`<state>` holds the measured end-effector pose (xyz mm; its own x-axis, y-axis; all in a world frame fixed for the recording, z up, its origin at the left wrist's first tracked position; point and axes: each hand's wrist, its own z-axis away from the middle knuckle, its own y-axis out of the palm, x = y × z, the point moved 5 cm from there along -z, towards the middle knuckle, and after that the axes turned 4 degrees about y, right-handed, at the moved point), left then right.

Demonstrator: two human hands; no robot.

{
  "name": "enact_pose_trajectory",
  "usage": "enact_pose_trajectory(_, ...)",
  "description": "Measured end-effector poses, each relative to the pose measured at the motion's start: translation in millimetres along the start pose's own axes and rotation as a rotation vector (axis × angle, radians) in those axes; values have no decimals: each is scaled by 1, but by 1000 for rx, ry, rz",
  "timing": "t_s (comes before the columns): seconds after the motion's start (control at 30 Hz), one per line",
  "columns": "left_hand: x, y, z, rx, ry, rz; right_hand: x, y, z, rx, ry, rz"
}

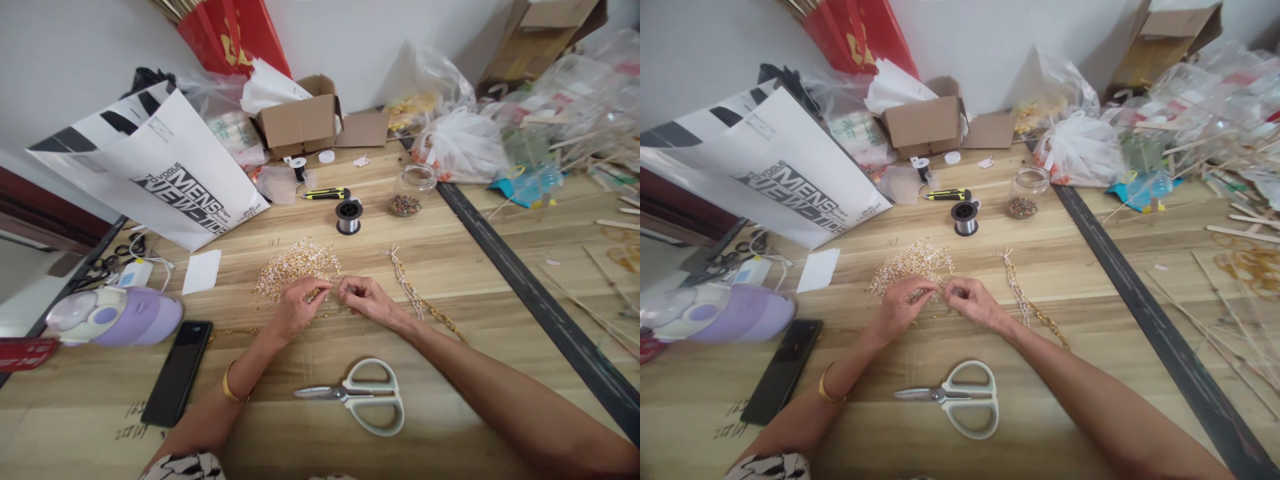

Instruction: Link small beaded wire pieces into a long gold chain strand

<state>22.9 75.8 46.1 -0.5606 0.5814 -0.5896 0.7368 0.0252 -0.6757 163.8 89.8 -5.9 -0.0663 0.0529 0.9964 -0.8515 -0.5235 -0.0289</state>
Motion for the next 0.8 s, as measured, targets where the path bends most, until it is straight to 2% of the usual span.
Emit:
enact_pose_trajectory(0.17,-3,1,0,-8,51,-24,1,0,0,7,-2,-11)
enact_pose_trajectory(0.5,2,5,2,-19,-7,26,1,1,0,16,-4,6)
enact_pose_trajectory(0.8,6,8,2,39,-151,155,2,1,1,19,-9,-1)
